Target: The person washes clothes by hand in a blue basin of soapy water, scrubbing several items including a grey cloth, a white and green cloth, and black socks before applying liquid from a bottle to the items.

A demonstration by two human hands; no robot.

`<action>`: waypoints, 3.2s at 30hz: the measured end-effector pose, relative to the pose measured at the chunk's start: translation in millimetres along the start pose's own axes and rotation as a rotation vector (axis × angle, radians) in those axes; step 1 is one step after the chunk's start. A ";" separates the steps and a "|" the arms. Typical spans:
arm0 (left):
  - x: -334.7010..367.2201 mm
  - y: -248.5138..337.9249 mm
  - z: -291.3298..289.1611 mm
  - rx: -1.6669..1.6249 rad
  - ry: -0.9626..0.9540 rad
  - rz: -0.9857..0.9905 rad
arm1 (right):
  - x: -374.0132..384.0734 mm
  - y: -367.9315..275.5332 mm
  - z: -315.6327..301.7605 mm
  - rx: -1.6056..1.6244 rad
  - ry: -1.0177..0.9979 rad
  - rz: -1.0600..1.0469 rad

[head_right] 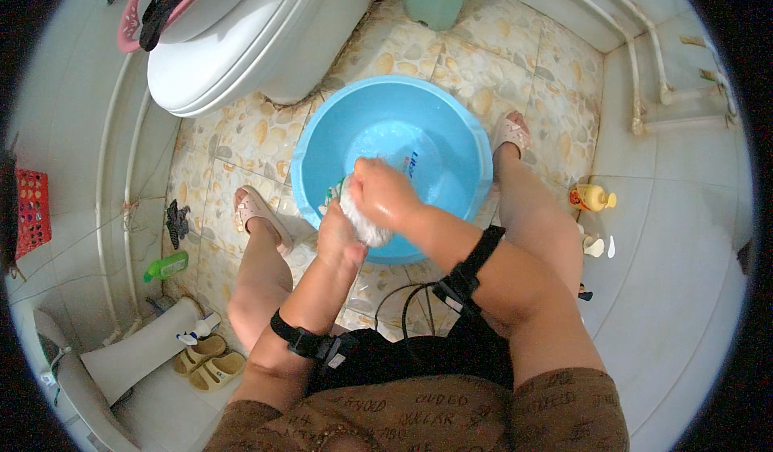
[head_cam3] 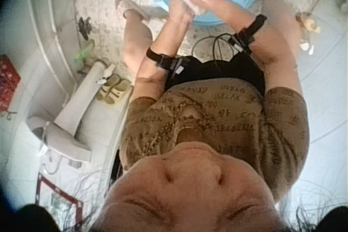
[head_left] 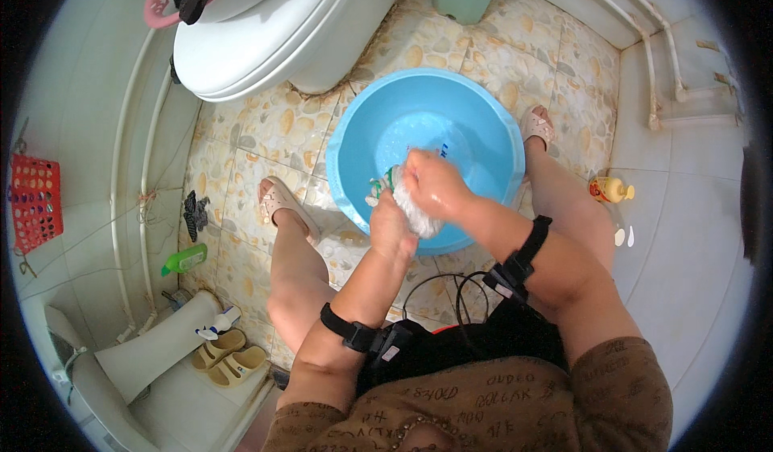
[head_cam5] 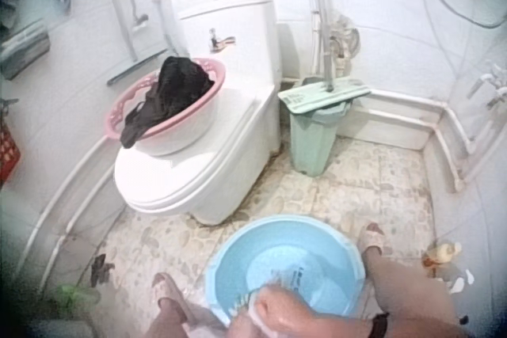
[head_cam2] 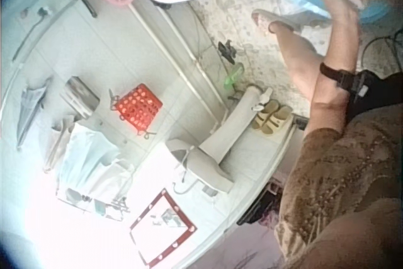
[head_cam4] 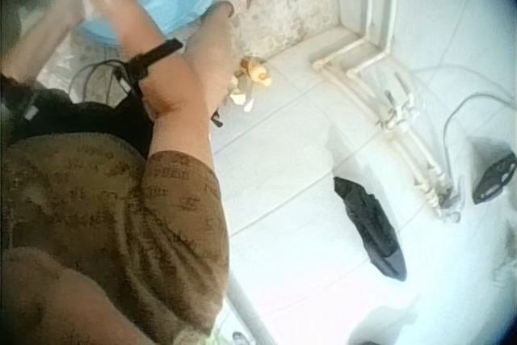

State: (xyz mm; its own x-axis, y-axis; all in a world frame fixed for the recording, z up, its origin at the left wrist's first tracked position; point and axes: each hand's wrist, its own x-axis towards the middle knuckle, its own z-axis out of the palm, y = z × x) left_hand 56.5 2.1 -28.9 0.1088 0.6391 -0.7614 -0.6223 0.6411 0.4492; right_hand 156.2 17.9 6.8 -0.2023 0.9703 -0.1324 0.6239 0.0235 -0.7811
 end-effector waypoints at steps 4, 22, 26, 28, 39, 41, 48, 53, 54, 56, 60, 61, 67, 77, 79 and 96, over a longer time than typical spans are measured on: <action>9.5 -7.0 -33.4 -0.342 -0.464 -0.023 | -25.7 -30.6 9.9 0.018 -0.072 -0.292; -0.2 28.6 4.7 -0.010 -0.156 -0.090 | 22.0 51.0 -7.2 0.923 0.091 0.605; -16.6 23.6 19.1 0.032 -0.074 -0.420 | 11.3 12.1 -13.5 0.507 0.104 0.262; 7.6 6.6 -10.2 -0.155 -0.470 -0.353 | -7.2 -18.6 -5.8 0.398 -0.065 0.127; -8.1 0.8 17.4 -0.089 -0.148 -0.120 | 8.0 17.0 -9.1 0.140 0.074 0.255; -0.5 -0.8 4.9 -0.098 -0.134 -0.096 | -0.4 8.2 0.0 0.126 0.023 0.181; 9.7 0.7 -14.5 -0.218 -0.199 -0.034 | -20.3 -0.2 1.0 0.320 -0.119 0.187; -9.3 22.9 3.7 -0.094 -0.313 -0.132 | 7.3 52.4 -7.1 0.723 0.043 0.647; -11.1 25.4 1.0 -0.108 -0.426 -0.159 | 9.4 50.5 -12.2 0.921 0.132 0.798; -18.3 31.9 5.4 -0.042 -0.520 -0.104 | 14.7 55.3 -21.7 0.963 0.085 0.862; -13.0 31.1 5.7 0.234 -0.627 -0.170 | 20.7 61.4 -26.5 1.335 -0.128 0.613; -11.6 30.0 6.7 0.334 -0.499 -0.102 | 22.4 55.1 -30.4 1.183 -0.016 0.569; -7.9 12.1 7.5 0.008 -0.083 -0.453 | 3.4 33.2 8.9 0.370 -0.097 0.093; 3.4 4.2 -13.9 -0.015 -0.259 -0.299 | -27.4 -9.4 3.2 -0.084 -0.176 -0.154; -13.2 0.8 10.3 -0.073 -0.241 -0.157 | 6.7 7.4 -16.8 0.008 -0.108 0.367; -14.6 1.9 13.2 -0.018 -0.110 -0.162 | 20.2 72.2 -2.1 0.679 -0.019 0.550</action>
State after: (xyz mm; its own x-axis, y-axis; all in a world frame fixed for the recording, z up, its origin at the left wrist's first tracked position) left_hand 63.9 -0.4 -10.7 0.2927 0.5712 -0.7668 -0.6032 0.7325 0.3155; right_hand 198.7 39.7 -50.9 -0.0209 0.7978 -0.6025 0.0529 -0.6009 -0.7975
